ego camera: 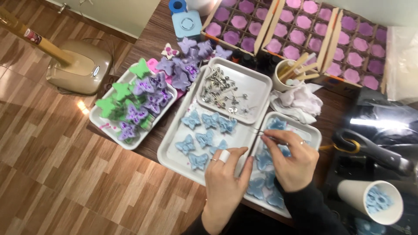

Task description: The person finishes decorative butterfly-shaped candles at a workbench. They thread wicks through metal wick tabs, hold a butterfly candle and spoon melted wax from a pot on a hot plate over it, then use tweezers to trim and adjust the wick, placing finished candles back on trays.

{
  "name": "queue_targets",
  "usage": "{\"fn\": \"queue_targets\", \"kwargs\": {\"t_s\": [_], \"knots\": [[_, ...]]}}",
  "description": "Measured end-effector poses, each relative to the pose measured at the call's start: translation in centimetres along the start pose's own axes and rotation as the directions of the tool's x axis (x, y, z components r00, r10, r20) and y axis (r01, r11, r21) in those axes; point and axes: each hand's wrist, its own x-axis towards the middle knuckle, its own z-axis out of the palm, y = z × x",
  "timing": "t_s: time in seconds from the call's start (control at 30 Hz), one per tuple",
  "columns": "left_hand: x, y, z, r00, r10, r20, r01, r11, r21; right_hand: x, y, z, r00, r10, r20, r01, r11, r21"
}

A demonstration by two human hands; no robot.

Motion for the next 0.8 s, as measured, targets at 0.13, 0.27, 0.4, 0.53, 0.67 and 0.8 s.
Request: {"fn": "queue_targets", "kwargs": {"t_s": [0.13, 0.27, 0.4, 0.53, 0.67, 0.8], "knots": [[0.9, -1.1, -0.1, 0.998, -0.027, 0.048, 0.028, 0.999, -0.024, 1.8, 1.0, 2.2, 0.999, 0.033, 0.010, -0.033, 0.999, -0.001], [1.6, -2.4, 0.3, 0.995, -0.065, 0.074, 0.065, 0.998, 0.004, 2.9, 1.7, 3.8, 0.993, 0.117, 0.031, -0.116, 0.993, -0.021], [2.2, -3.1, 0.5, 0.992, -0.059, 0.107, 0.062, 0.998, -0.021, 3.5, 2.7, 4.7, 0.975, 0.216, 0.046, -0.215, 0.976, -0.041], [2.8, -3.7, 0.4, 0.990, -0.048, 0.130, 0.053, 0.998, -0.042, 3.9, 3.3, 5.5, 0.967, 0.246, 0.071, -0.247, 0.969, 0.000], [2.8, -4.5, 0.5, 0.990, -0.035, 0.140, 0.040, 0.999, -0.035, 4.4, 3.4, 5.9, 0.953, 0.289, 0.085, -0.289, 0.957, -0.018], [2.9, -4.5, 0.2, 0.994, -0.018, 0.104, 0.022, 0.999, -0.036, 4.3, 3.7, 6.3, 0.960, 0.268, 0.075, -0.264, 0.963, -0.062]]}}
